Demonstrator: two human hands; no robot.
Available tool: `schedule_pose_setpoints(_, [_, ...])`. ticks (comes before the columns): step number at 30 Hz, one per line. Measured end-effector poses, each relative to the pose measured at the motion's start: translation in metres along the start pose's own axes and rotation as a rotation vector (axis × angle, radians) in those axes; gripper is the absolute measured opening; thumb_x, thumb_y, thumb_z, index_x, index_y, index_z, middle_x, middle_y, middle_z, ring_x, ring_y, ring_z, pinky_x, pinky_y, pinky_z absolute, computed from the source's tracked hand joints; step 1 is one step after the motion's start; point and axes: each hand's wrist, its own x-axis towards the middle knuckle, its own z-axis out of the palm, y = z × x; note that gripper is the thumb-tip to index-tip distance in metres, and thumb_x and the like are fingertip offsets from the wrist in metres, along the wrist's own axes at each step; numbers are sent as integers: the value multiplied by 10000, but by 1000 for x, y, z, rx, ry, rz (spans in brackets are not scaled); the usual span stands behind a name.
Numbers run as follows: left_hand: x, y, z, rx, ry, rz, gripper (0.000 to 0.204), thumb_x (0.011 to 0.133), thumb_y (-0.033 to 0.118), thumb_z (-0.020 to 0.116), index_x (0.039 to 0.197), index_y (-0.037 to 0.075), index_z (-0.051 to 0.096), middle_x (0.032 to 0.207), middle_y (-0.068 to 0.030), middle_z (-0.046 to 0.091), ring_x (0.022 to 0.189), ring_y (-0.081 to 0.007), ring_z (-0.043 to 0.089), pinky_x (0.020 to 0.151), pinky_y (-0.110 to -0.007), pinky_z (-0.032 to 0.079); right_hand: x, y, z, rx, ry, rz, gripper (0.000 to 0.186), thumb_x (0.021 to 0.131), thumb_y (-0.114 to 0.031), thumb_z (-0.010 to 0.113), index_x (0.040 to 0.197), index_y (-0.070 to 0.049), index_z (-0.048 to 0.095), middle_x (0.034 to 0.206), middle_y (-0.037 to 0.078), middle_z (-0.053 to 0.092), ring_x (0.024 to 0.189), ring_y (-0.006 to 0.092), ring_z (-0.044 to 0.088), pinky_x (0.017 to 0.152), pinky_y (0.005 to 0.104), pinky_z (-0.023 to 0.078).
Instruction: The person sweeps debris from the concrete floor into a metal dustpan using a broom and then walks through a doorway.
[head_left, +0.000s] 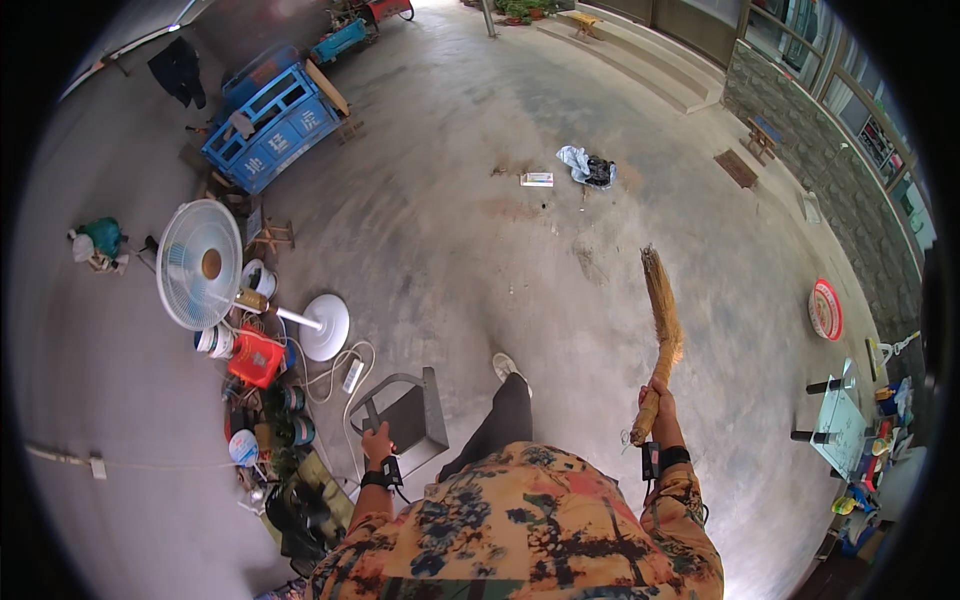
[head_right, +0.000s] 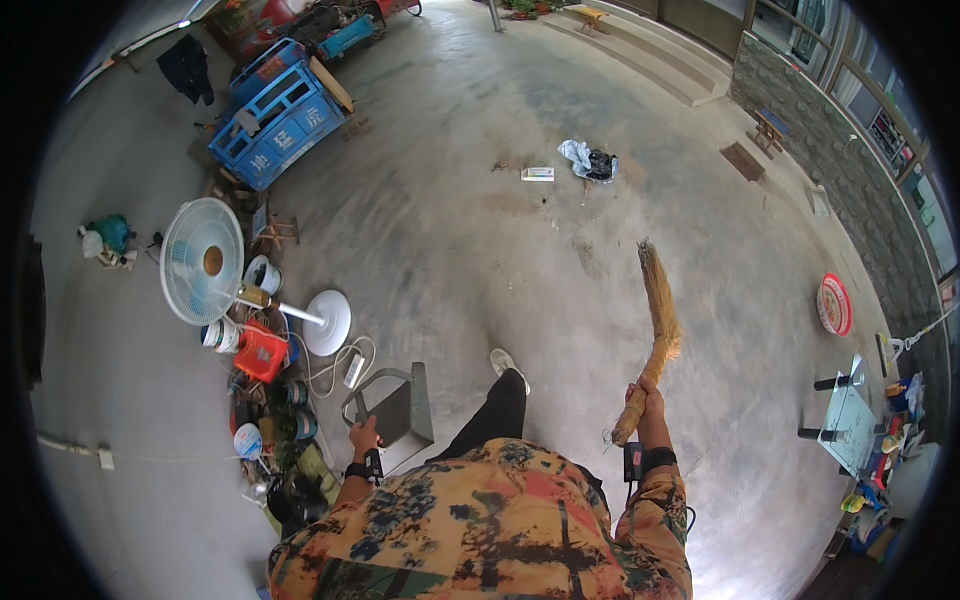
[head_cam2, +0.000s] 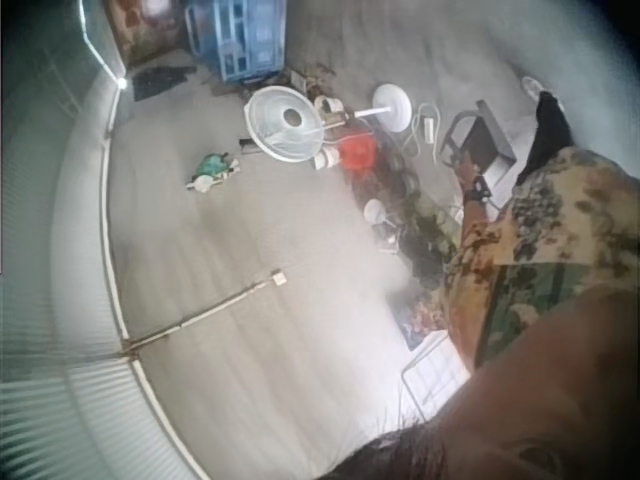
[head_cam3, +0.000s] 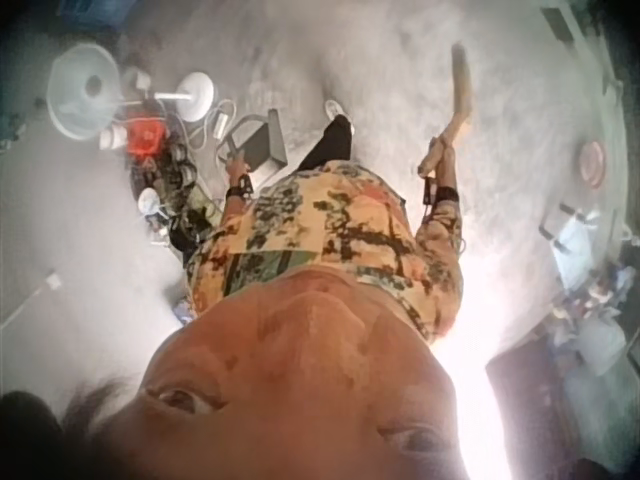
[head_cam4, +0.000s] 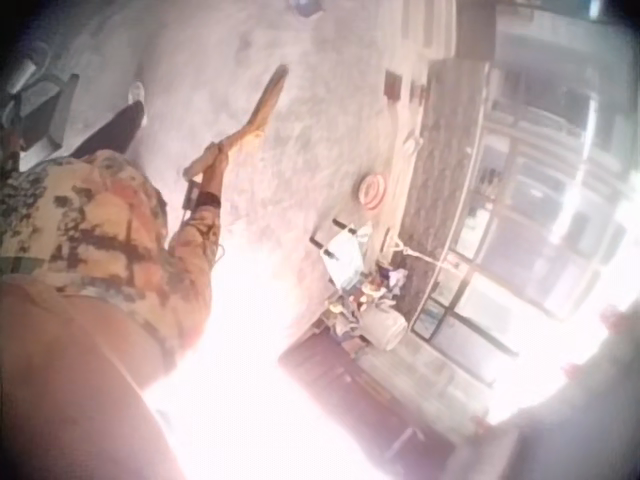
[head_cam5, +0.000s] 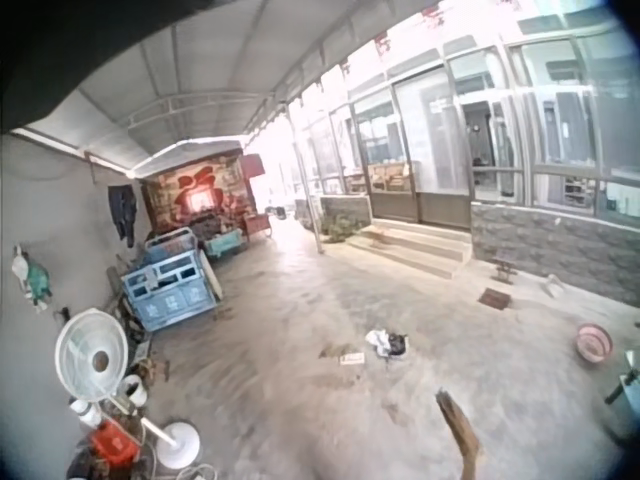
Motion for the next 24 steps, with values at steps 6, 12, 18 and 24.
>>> schedule_pose_setpoints(6, [103, 99, 86, -8, -95, -10, 285, 717, 228, 623, 705, 6, 445, 492, -53, 425, 327, -137, 421, 292, -281, 342, 54, 0, 87, -84, 175, -15, 184, 781, -214, 569, 799, -87, 438, 636, 68, 512, 497, 161, 512, 461, 253, 475])
schedule_pose_setpoints(12, [198, 217, 133, 78, -184, 99, 260, 727, 198, 617, 678, 16, 438, 516, -51, 433, 358, -123, 452, 313, -254, 354, 131, 6, 104, 45, 316, 117, 228, 797, -288, 516, 797, -73, 439, 655, 71, 518, 596, 216, 519, 536, 370, 452])
schedule_pose_setpoints(18, [301, 312, 189, 30, -249, 73, 251, 693, 110, 614, 608, 32, 390, 525, -52, 447, 387, -118, 452, 322, -254, 348, 196, 21, 131, -38, 239, 98, 214, 841, -246, 432, 781, -45, 476, 688, 81, 529, 625, 246, 536, 605, 390, 469])
schedule_pose_setpoints(24, [436, 380, 195, 106, -122, 11, 230, 683, 116, 588, 609, 21, 393, 507, -51, 410, 376, -140, 418, 310, -280, 335, 301, 36, 293, -127, 268, 65, 289, 822, -304, 441, 848, -24, 503, 757, 107, 559, 662, 272, 562, 616, 392, 487])
